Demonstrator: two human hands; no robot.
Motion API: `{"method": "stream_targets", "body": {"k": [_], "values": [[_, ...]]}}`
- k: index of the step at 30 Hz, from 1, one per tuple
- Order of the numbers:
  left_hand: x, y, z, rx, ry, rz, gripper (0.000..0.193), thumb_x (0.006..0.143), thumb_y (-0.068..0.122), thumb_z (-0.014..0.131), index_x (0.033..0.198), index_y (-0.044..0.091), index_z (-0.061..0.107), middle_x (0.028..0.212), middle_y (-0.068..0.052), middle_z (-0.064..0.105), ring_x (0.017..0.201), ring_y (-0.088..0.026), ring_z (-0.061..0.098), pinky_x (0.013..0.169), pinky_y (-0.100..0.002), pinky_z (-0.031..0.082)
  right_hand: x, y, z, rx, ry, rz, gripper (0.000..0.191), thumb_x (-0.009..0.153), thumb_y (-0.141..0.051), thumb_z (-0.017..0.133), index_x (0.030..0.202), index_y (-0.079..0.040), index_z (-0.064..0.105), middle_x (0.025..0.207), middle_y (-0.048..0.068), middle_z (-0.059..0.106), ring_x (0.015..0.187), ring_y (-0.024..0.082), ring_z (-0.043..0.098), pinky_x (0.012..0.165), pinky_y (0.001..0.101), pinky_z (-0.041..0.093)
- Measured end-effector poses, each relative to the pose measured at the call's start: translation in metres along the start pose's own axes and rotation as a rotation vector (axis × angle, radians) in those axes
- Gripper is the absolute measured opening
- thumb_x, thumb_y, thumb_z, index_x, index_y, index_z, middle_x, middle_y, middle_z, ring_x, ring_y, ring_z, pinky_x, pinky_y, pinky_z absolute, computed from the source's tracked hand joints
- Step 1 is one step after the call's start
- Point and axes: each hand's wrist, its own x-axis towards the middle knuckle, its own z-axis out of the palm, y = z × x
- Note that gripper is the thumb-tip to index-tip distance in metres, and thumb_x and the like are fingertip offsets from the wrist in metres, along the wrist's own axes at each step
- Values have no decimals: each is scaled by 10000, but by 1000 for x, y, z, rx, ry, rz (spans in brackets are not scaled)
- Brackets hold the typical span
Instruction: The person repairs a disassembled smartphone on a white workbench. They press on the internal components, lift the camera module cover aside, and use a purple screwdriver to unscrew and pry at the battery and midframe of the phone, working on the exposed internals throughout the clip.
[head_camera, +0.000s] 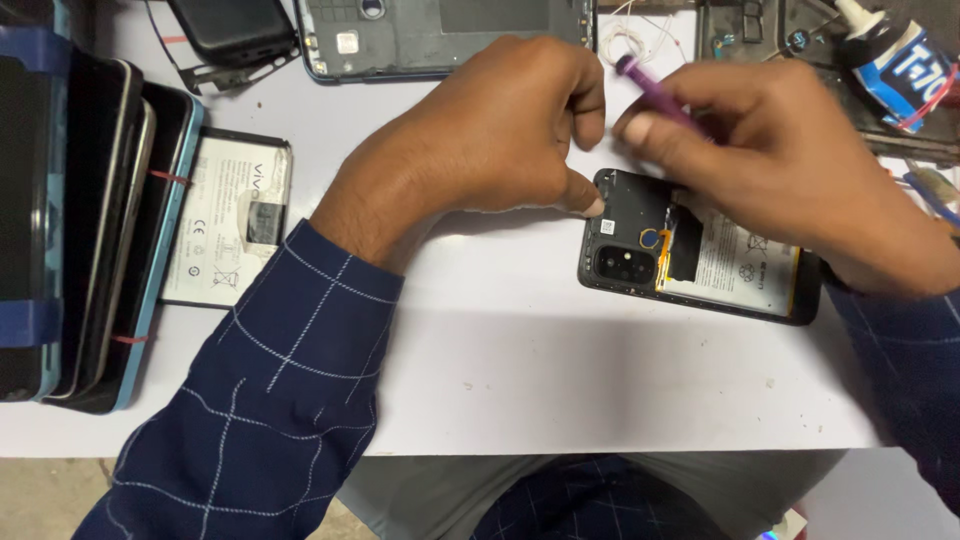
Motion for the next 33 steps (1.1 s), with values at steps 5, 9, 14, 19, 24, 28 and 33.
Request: {"method": "stream_targets", "body": {"k": [5,9,14,19,24,28,33], "values": [[-1,3,-2,22,-25,-13,357,575,229,950,786,79,705,638,-33,638,592,-180,645,562,-349,499,-17,5,-7,324,189,-263,333,1207,-245,468,1168,14,673,914,8,656,761,57,635,673,218,525],[0,4,-3,19,-35,12,323,581,224,938,788,83,735,636,-21,640,588,-169,641,556,-334,496,-26,8,-10,58,281,-311,452,1208,-278,410,1097,62,688,903,87,637,726,112,567,638,244,456],[0,6,-2,-5,-53,-40,305,597,212,927,807,91,742,628,-9,644,576,-143,634,558,-317,500,-33,10,-8,195,282,-296,443,1182,-328,466,1116,61,666,898,89,648,705,120,628,626,230,526],[-1,10,-2,-17,-74,-45,290,616,183,920,866,129,784,611,10,657,558,-126,638,560,-308,500,-32,12,-4,259,266,-478,398,1216,-278,520,1140,100,616,1016,139,666,863,160,722,772,252,631],[-1,12,-2,4,-73,-53,279,623,173,915,885,172,819,617,22,664,560,-115,634,553,-305,505,-32,8,4,273,277,-500,345,1202,-236,546,1135,95,616,1049,136,665,864,159,723,788,249,632],[-1,13,-2,-2,-80,-62,270,621,164,913,877,177,825,614,20,662,559,-119,624,548,-309,499,-33,0,6,259,269,-433,299,1156,-203,549,1125,81,637,1054,127,669,834,155,717,751,244,616],[-1,14,-3,-5,-85,-82,274,613,153,909,874,182,830,607,21,658,557,-118,617,542,-308,494,-32,-8,5,136,278,-381,269,1085,-167,553,1034,74,661,988,131,676,819,172,707,718,265,593]]}}
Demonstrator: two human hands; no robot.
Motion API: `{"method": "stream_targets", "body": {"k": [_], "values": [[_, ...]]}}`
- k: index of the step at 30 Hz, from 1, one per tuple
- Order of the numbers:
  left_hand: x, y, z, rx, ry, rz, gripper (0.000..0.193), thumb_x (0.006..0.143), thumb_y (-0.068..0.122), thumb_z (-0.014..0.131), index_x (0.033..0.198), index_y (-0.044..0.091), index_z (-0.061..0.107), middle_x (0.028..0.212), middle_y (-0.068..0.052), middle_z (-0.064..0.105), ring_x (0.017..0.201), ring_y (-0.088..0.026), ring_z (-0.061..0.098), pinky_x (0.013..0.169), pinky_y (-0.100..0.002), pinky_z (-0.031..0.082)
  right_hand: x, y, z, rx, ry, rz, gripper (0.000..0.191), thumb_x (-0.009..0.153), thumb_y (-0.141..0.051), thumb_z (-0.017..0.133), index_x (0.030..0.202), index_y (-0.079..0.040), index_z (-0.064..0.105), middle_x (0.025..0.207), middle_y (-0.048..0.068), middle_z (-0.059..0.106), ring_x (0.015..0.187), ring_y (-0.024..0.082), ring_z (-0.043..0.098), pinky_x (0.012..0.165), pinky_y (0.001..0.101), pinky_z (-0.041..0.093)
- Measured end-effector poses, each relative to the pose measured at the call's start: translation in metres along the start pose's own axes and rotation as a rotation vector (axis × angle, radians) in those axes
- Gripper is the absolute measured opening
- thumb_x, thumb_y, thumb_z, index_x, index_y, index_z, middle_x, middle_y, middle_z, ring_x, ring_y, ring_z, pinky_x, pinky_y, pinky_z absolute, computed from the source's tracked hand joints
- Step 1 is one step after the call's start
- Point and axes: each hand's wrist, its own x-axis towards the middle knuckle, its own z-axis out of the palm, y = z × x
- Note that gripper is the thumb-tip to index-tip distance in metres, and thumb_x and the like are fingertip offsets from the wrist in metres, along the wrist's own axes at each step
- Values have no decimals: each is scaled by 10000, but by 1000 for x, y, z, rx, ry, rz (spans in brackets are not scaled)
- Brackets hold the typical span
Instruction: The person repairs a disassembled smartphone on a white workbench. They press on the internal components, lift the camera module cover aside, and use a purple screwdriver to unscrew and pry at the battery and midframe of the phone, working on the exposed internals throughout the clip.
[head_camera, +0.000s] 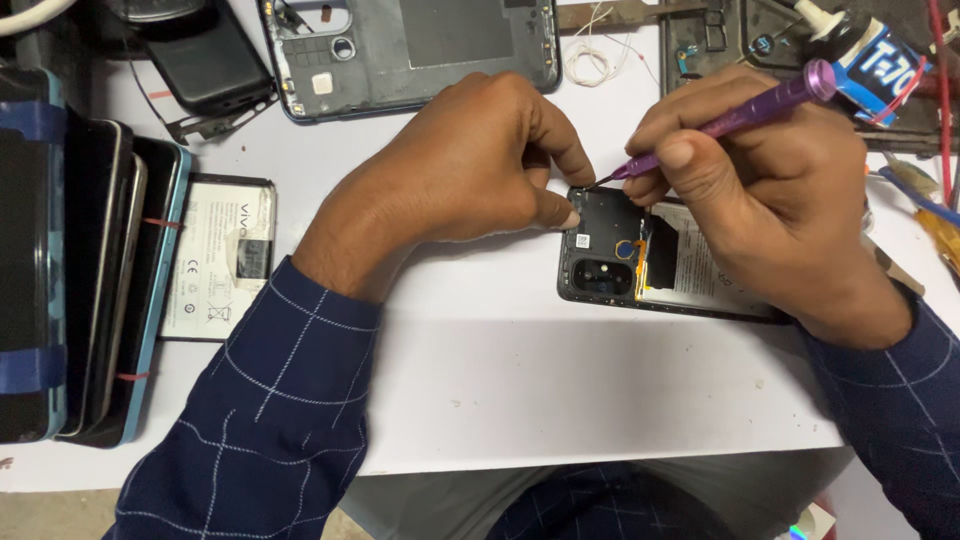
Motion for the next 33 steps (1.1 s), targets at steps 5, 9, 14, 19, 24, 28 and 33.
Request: {"method": "stream_targets", "body": {"k": [5,9,14,19,24,28,33], "values": [[-1,0,0,-1,6,5,280,610,154,912,875,179,829,599,17,652,549,-120,612,540,-307,492,1,0,1,75,-1,-17,265,1118,-181,555,1070,63,646,1017,110,666,859,155,715,756,251,613],[-1,0,0,-6,4,5,276,613,151,909,875,184,830,602,19,654,554,-117,615,544,-305,495,0,0,1,101,2,19,258,1107,-178,560,1070,63,640,993,99,669,847,151,714,755,249,604],[0,0,0,6,-3,0,272,618,156,907,877,193,834,610,25,656,566,-114,620,552,-305,496,4,-2,0,-87,10,-49,261,1070,-139,594,970,88,678,912,128,686,784,183,683,704,277,542],[1,0,0,11,-4,-5,273,624,169,911,883,193,830,611,27,658,567,-115,622,557,-309,503,5,1,6,4,57,-77,259,1069,-187,643,996,60,673,938,99,679,768,142,692,641,221,559],[1,-2,1,14,10,24,274,622,178,917,881,179,826,627,33,671,574,-113,628,560,-311,511,0,11,9,-37,84,-173,265,1110,-204,723,1005,35,678,943,93,675,744,117,678,654,209,528],[2,-5,6,-96,84,176,235,657,151,915,856,104,798,706,-13,717,646,-116,674,629,-319,535,1,20,10,-189,110,-264,371,999,-205,858,844,21,607,813,98,604,646,143,578,577,252,399],[8,-4,20,-241,163,332,196,738,152,913,856,65,782,776,-36,778,715,-113,715,728,-305,573,8,21,12,-221,131,-236,398,919,-203,891,780,10,584,743,87,546,575,140,520,523,262,362]]}}
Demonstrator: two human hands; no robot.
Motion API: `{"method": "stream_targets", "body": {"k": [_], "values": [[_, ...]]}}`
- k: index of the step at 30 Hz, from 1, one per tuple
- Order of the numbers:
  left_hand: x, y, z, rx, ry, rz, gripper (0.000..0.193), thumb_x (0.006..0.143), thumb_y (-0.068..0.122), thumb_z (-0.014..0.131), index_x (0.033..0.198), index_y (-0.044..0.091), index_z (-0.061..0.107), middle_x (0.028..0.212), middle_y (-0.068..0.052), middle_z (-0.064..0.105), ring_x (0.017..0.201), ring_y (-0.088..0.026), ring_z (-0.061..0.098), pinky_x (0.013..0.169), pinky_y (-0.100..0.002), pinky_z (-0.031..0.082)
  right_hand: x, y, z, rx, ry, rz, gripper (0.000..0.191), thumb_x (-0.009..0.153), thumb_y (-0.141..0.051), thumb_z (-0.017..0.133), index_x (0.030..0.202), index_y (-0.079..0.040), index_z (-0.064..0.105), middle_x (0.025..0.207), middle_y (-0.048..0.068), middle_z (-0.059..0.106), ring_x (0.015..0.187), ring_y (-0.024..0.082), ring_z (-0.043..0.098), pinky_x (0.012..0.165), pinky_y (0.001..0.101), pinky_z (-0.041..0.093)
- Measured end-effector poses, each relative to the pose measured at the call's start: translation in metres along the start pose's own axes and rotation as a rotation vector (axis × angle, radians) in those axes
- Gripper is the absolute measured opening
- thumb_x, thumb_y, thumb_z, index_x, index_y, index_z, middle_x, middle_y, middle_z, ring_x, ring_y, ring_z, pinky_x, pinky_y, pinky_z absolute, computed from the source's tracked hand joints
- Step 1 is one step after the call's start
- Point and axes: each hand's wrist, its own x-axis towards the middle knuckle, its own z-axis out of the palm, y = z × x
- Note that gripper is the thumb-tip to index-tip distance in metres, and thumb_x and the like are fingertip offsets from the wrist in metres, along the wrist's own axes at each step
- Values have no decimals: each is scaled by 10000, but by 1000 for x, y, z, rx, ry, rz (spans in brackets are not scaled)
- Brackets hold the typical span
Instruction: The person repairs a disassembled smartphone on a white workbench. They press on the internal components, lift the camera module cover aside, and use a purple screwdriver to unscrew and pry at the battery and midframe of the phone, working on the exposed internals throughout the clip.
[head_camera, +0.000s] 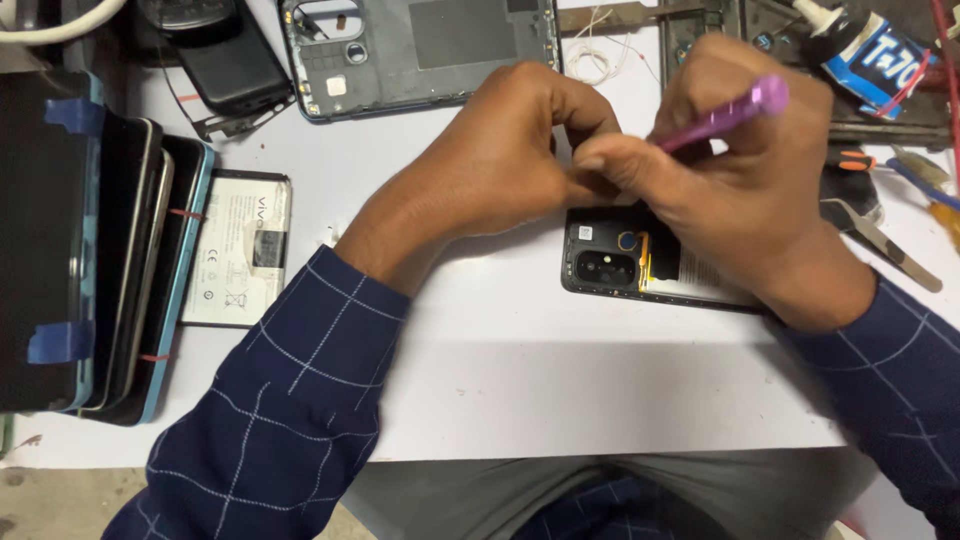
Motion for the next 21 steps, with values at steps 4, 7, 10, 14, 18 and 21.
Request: {"method": "stream_targets", "body": {"k": [4,7,10,14,18,21], "values": [[0,-2,1,-1,-16,-81,144,783,168,881,839,78,784,763,-22,775,710,-97,712,708,-292,566,6,-8,-14,162,-23,77,260,968,-169,793,958,30,626,828,65,626,652,128,600,599,250,468],[0,-5,-1,-9,-31,-39,152,781,162,886,831,67,779,751,-23,766,712,-104,697,717,-288,554,3,-16,-23,431,-55,277,232,974,-168,677,1105,18,632,908,23,693,722,95,675,661,226,577],[0,-9,-1,10,-11,37,176,764,154,893,782,58,746,731,-16,743,715,-104,686,749,-291,544,-1,-14,-20,447,-69,284,213,978,-126,646,1117,35,638,924,42,708,740,101,701,673,234,615],[1,-12,1,8,29,156,230,777,142,904,736,45,699,742,-16,722,761,-109,686,813,-317,548,-4,-4,-9,359,-29,11,157,1136,-72,698,1152,70,633,997,99,698,869,148,740,801,246,645],[3,-14,4,-56,20,86,157,799,179,893,822,88,766,766,5,742,757,-101,687,777,-321,554,-2,-2,-4,324,25,54,185,1070,-75,734,1096,75,628,955,123,681,752,157,686,669,247,593],[2,-14,3,-84,18,155,150,842,173,901,867,76,789,807,-4,761,801,-108,702,831,-322,541,0,-7,-12,539,-4,188,234,1033,-121,654,1204,33,612,1043,69,701,745,86,687,634,202,600]]}}
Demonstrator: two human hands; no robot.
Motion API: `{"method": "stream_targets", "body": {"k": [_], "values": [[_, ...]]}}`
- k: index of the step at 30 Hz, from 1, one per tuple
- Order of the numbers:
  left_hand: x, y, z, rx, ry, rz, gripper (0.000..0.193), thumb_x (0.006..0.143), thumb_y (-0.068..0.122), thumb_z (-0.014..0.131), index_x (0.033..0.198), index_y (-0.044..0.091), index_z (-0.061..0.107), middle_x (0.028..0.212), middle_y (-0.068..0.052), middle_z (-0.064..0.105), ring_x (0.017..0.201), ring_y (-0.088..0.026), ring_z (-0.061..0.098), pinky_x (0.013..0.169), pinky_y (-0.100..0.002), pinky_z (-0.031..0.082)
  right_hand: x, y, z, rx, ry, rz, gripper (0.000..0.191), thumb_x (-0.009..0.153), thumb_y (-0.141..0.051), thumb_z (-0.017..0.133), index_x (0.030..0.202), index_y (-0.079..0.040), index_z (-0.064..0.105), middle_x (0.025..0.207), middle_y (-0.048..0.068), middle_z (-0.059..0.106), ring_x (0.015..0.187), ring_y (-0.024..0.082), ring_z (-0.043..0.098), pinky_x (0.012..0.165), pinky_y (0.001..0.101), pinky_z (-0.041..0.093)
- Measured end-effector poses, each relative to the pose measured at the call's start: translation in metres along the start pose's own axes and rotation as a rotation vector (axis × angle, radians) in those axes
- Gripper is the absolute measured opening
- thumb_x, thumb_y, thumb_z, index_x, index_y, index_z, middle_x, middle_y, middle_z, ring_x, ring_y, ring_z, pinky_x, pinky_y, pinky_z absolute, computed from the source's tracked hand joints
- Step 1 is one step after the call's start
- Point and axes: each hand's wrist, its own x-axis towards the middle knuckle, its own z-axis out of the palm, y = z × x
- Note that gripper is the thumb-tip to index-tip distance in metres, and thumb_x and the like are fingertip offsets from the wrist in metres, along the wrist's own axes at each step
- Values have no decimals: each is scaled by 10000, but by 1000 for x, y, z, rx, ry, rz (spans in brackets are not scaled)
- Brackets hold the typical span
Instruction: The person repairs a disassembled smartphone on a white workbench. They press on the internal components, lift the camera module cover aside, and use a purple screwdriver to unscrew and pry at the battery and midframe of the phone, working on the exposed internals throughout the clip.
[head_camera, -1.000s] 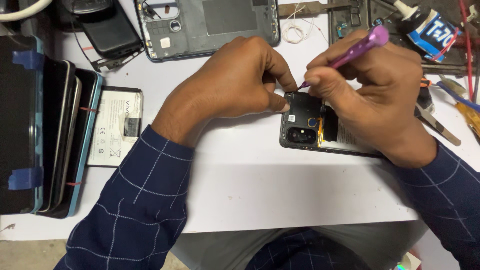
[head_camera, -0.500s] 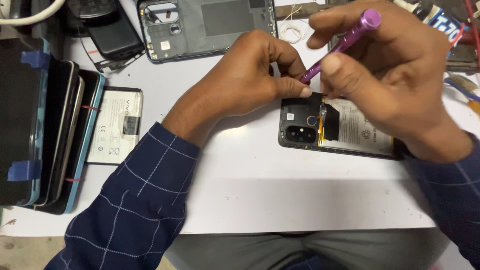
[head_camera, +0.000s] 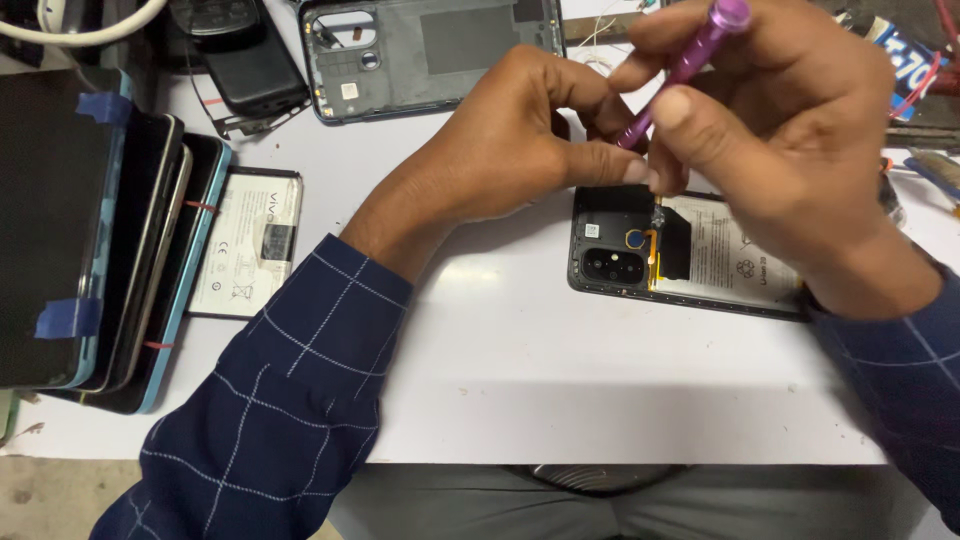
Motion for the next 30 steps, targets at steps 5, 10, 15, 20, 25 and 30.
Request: {"method": "stream_targets", "body": {"k": [5,10,15,20,25,30], "values": [[1,3,-1,4,16,-99,205,804,179,907,802,73,731,767,13,712,741,-90,663,718,-304,539,0,-1,-1,-15,-11,58,204,1028,-90,664,1174,38,603,995,97,713,761,103,693,628,211,602],[1,3,0,-17,50,-52,208,780,159,906,795,89,711,773,25,707,756,-77,665,738,-296,553,6,8,6,-202,-23,-185,221,1074,-5,711,1143,72,516,945,175,666,789,174,686,673,259,604],[1,-2,-3,-29,32,3,226,820,150,921,803,70,710,800,14,718,801,-87,652,775,-303,537,0,-5,2,-36,16,96,270,968,-76,623,1205,40,564,990,68,682,759,81,677,615,214,582],[1,-4,-3,-24,22,-2,187,817,132,909,821,69,733,791,10,728,767,-88,664,765,-297,552,-3,1,-1,-116,-42,18,179,1056,-38,650,1199,54,593,971,110,687,774,112,701,697,251,581],[0,1,-3,-82,18,-39,156,833,129,881,829,78,733,801,23,741,795,-72,729,782,-274,610,-3,11,6,-25,-20,-138,195,1105,-35,696,1179,27,526,1080,80,667,951,93,701,873,230,623],[0,4,-5,-47,14,-36,165,819,149,891,829,74,744,789,11,734,777,-78,695,727,-277,567,-2,-4,11,-83,-2,-11,169,1049,-59,671,1145,42,575,1012,90,659,854,84,670,742,212,577]]}}
